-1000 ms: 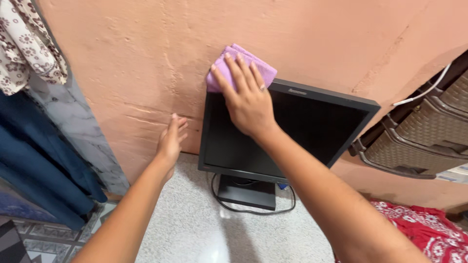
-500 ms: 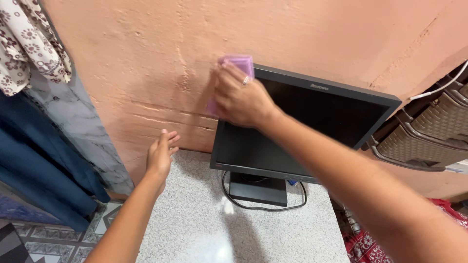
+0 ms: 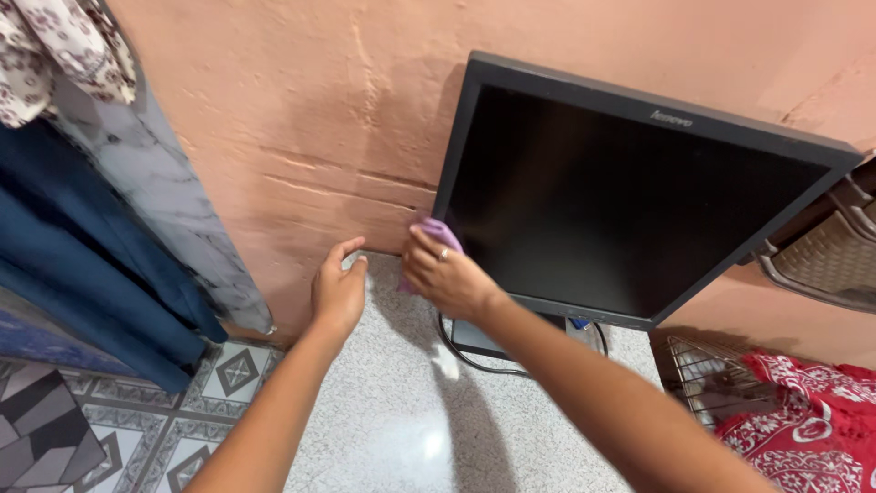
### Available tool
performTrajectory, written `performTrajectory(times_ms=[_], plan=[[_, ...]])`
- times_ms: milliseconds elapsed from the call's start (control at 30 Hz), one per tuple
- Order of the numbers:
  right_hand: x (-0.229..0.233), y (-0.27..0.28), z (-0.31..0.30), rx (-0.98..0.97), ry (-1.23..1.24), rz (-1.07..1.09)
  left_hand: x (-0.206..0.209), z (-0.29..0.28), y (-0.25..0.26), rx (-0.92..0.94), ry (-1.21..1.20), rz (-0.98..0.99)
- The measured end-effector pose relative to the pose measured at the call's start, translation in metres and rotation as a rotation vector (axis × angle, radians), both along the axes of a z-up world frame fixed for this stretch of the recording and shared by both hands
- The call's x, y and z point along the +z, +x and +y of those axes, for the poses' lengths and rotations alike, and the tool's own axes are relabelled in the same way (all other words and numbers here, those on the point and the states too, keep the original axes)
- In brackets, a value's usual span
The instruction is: The person wipes a computer desk, keyboard, mouse, and monitor with a purple cloth. They move the keyboard and mouse aside to clean the desk surface, then wipe the monitor screen and base before returning the items to their original positions.
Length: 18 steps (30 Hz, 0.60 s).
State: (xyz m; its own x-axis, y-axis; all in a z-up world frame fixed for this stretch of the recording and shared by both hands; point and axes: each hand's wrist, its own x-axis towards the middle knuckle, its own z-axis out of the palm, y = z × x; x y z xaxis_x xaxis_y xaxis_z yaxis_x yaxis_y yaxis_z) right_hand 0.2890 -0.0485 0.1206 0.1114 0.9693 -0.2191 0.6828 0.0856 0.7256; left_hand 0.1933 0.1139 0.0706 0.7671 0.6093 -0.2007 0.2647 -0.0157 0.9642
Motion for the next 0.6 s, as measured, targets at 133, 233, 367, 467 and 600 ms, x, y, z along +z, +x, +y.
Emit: performTrajectory(times_ms=[133, 233, 367, 467, 600], plan=[[-0.038, 0.0, -0.033, 0.062, 0.105, 0.118, -0.015, -0.025, 0.005, 0.029, 0.234, -0.288], [-0.042, 0.007, -0.077, 0.059, 0.122, 0.249, -0.016, -0.039, 0.01, -0.018, 0.108, -0.163], [-0.03, 0.01, -0.153, -0.048, 0.095, 0.428, -0.017, -0.046, 0.016, -0.106, 0.048, 0.107], [-0.019, 0.015, -0.211, -0.27, -0.086, 0.456, -0.021, -0.047, 0.017, -0.09, 0.105, 0.089], [-0.011, 0.023, -0.291, -0.381, -0.077, 0.418, -0.021, -0.063, 0.02, -0.063, 0.118, 0.0]])
